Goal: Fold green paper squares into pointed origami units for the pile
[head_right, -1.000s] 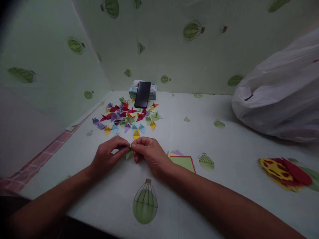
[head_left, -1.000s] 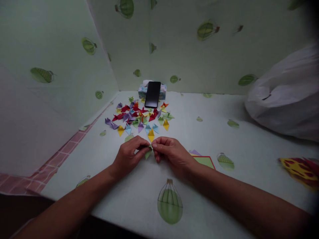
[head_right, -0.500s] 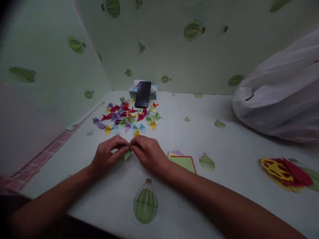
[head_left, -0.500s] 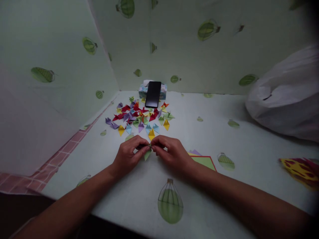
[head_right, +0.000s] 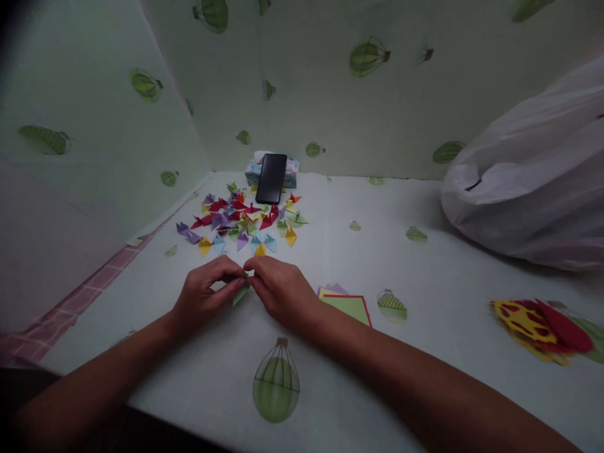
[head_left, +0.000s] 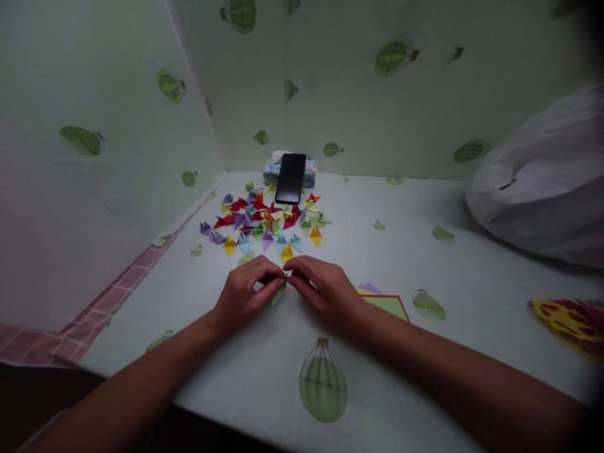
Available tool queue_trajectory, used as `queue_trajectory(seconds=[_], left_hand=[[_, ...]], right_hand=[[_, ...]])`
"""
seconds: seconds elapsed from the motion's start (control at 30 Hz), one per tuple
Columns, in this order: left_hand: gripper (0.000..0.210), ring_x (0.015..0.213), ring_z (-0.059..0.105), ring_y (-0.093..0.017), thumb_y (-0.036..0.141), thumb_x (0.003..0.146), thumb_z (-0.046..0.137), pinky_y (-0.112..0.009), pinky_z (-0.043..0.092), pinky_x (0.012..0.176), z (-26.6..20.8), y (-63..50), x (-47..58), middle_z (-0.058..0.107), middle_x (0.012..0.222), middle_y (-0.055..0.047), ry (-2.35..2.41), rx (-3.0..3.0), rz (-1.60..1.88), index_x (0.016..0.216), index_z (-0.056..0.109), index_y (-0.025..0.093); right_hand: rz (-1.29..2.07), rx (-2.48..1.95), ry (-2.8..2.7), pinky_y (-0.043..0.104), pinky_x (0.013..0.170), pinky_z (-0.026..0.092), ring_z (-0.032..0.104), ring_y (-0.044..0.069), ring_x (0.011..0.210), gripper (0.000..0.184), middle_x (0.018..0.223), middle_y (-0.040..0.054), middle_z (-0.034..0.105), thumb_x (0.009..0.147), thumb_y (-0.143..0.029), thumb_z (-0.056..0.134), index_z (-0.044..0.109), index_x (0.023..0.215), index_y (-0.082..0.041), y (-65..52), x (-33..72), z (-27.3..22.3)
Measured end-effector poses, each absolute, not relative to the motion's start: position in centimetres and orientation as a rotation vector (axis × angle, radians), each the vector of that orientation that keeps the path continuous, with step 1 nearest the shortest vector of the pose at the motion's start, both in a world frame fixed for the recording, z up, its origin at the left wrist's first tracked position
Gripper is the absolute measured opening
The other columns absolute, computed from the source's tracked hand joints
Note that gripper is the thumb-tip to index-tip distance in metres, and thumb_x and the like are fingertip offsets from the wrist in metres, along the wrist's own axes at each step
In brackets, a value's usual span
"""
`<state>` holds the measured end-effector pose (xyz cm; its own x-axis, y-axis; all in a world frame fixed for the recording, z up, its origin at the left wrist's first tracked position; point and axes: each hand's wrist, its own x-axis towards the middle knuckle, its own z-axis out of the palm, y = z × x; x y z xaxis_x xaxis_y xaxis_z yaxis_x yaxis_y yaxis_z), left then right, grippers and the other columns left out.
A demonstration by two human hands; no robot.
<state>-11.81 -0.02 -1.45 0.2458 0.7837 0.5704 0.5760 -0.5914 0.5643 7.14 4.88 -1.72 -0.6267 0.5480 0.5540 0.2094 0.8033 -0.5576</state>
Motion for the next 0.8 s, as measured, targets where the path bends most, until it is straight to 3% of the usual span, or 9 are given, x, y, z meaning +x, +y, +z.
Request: queue_trajectory(seconds=[0.17, 0.37, 0.53, 0.7, 0.8], left_hand=[[0.004, 0.069, 0.058, -0.012, 0.011, 0.087, 0.063, -0.023, 0.045, 0.061, -1.36, 0.04, -11.73, 0.065, 0.076, -0.004, 1.287, 2.265, 1.266, 0.086, 0.064, 0.014], [0.004, 0.068, 0.058, -0.012, 0.012, 0.087, 0.064, -0.025, 0.046, 0.062, -1.44, 0.17, -11.74, 0.065, 0.076, -0.003, 1.288, 2.295, 1.284, 0.085, 0.064, 0.015], [0.004, 0.069, 0.059, -0.013, 0.012, 0.087, 0.064, -0.025, 0.047, 0.062, -1.5, 0.23, -11.8, 0.066, 0.076, -0.003, 1.29, 2.296, 1.29, 0.085, 0.064, 0.016], [0.004, 0.068, 0.059, -0.013, 0.012, 0.087, 0.064, -0.026, 0.047, 0.063, -1.46, 0.18, -11.82, 0.066, 0.076, -0.004, 1.295, 2.304, 1.282, 0.084, 0.065, 0.015], [0.004, 0.069, 0.06, -0.013, 0.011, 0.086, 0.065, -0.025, 0.047, 0.063, -1.51, 0.23, -11.8, 0.066, 0.076, -0.004, 1.281, 2.296, 1.286, 0.085, 0.065, 0.015]], right_hand=[[0.526, -0.549, -2.244, 0.027, 0.07, 0.048, 0.064, 0.017, 0.076, 0.013, 0.085, 0.0086, 0.07, 0.093, -0.013, 0.05, 0.063, 0.092, -0.014, 4.85, 7.16, -1.74], [0.521, -0.559, -2.226, 0.027, 0.073, 0.049, 0.065, 0.018, 0.082, 0.015, 0.092, 0.0095, 0.072, 0.093, -0.013, 0.05, 0.062, 0.101, -0.014, 4.7, 7.18, -1.84], [0.533, -0.603, -2.264, 0.027, 0.07, 0.048, 0.063, 0.017, 0.076, 0.015, 0.085, 0.0074, 0.07, 0.095, -0.016, 0.047, 0.061, 0.091, -0.017, 4.53, 7.22, -1.77], [0.542, -0.59, -2.219, 0.028, 0.075, 0.048, 0.065, 0.018, 0.083, 0.014, 0.093, 0.0089, 0.071, 0.094, -0.015, 0.049, 0.061, 0.1, -0.016, 4.49, 7.24, -1.97], [0.548, -0.579, -2.237, 0.027, 0.073, 0.048, 0.064, 0.017, 0.081, 0.014, 0.09, 0.0085, 0.071, 0.095, -0.016, 0.047, 0.061, 0.096, -0.017, 4.5, 7.22, -2.0]])
